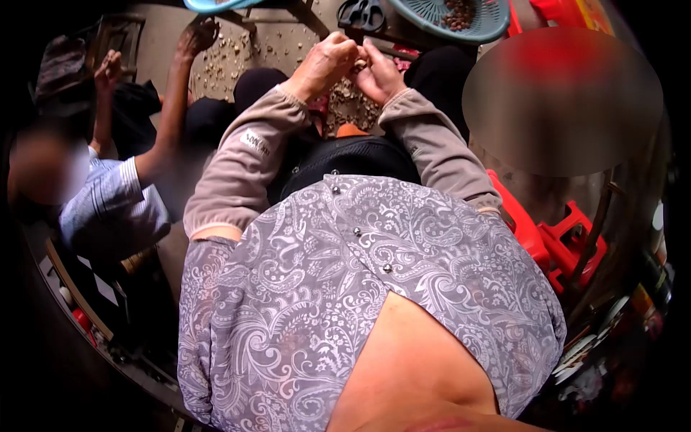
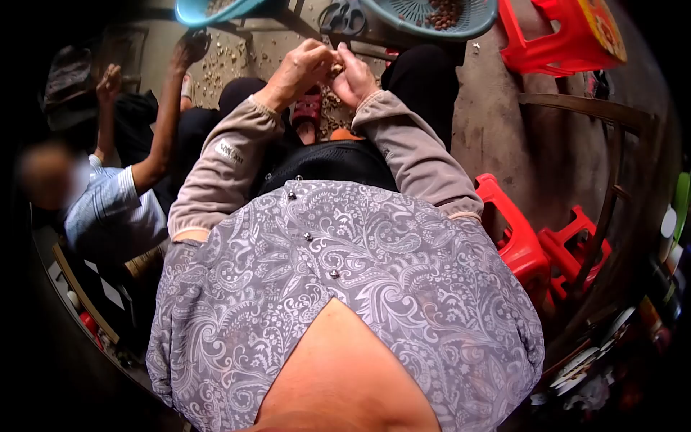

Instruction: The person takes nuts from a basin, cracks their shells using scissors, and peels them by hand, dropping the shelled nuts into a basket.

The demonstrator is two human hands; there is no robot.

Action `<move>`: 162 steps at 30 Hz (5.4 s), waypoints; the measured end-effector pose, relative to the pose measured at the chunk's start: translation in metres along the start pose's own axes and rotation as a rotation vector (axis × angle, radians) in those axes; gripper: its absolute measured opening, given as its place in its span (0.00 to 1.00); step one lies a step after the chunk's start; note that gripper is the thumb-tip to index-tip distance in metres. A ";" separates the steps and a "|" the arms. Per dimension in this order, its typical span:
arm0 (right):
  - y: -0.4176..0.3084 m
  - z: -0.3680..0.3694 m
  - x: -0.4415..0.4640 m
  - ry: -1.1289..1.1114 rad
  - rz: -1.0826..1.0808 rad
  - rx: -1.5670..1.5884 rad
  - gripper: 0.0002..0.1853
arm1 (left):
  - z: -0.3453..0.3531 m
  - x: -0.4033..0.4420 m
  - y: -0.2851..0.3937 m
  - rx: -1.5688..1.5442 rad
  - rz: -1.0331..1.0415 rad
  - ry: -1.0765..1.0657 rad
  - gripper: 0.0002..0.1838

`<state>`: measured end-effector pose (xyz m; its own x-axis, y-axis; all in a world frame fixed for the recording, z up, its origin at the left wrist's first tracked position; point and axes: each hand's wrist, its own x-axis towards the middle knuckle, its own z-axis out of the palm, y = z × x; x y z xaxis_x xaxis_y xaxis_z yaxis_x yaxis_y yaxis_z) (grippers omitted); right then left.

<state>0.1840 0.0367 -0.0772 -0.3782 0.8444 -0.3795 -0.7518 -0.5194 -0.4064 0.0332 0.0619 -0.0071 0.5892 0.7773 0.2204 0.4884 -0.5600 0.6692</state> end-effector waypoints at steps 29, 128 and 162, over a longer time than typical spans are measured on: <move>-0.057 0.047 -0.096 0.459 -0.389 -0.502 0.06 | 0.083 0.017 -0.048 -0.035 -0.125 -0.664 0.08; -0.013 0.031 -0.031 0.026 -0.353 0.017 0.07 | -0.036 -0.056 0.036 -0.748 -0.599 0.039 0.15; 0.012 0.022 -0.013 0.134 -0.391 -0.619 0.06 | 0.018 -0.081 0.023 0.130 -0.348 -0.044 0.16</move>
<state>0.1678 0.0225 -0.0586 -0.0462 0.9801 -0.1930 -0.3607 -0.1965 -0.9117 0.0083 -0.0192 -0.0219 0.3992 0.9161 -0.0377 0.7406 -0.2979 0.6023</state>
